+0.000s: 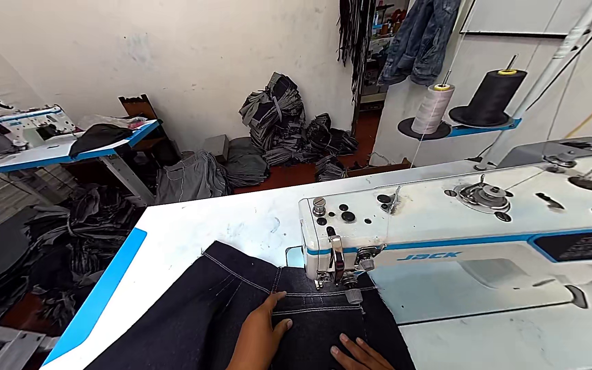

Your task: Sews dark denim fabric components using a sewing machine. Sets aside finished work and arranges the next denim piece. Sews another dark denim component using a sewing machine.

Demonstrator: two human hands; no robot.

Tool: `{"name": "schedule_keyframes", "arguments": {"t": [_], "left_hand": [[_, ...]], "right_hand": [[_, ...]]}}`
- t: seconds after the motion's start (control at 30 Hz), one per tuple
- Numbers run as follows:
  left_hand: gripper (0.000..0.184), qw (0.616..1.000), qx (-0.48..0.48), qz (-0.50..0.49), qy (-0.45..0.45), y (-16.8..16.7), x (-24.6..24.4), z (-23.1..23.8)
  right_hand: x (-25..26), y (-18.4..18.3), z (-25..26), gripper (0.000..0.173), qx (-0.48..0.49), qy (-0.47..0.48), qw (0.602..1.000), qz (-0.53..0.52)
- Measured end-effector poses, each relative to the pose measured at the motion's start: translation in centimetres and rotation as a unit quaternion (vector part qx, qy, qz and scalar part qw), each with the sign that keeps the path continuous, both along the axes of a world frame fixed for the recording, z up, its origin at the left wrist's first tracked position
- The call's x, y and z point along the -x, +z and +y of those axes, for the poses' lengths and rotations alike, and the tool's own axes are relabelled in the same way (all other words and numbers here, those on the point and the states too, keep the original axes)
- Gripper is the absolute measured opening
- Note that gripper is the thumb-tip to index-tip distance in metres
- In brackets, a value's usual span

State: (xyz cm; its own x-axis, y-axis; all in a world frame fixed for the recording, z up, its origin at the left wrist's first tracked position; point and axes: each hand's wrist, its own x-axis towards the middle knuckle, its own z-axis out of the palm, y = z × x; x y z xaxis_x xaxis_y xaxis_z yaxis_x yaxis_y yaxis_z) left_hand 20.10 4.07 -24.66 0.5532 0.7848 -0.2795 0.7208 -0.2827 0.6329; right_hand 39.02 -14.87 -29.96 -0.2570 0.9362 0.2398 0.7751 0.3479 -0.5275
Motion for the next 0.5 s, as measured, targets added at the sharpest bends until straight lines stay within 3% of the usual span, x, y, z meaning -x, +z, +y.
{"name": "schedule_keyframes", "arguments": {"t": [0.3,0.5], "left_hand": [[0.048,0.998,-0.032,0.045,-0.014,0.6,-0.8,-1.4],[0.051,0.999,0.008,0.034,-0.020,0.4,-0.3,-0.3]], "right_hand": [[0.2,-0.1,-0.1,0.045,-0.014,0.006,1.000,-0.020],[-0.1,-0.1,-0.1,0.046,-0.010,0.020,1.000,-0.007]]}}
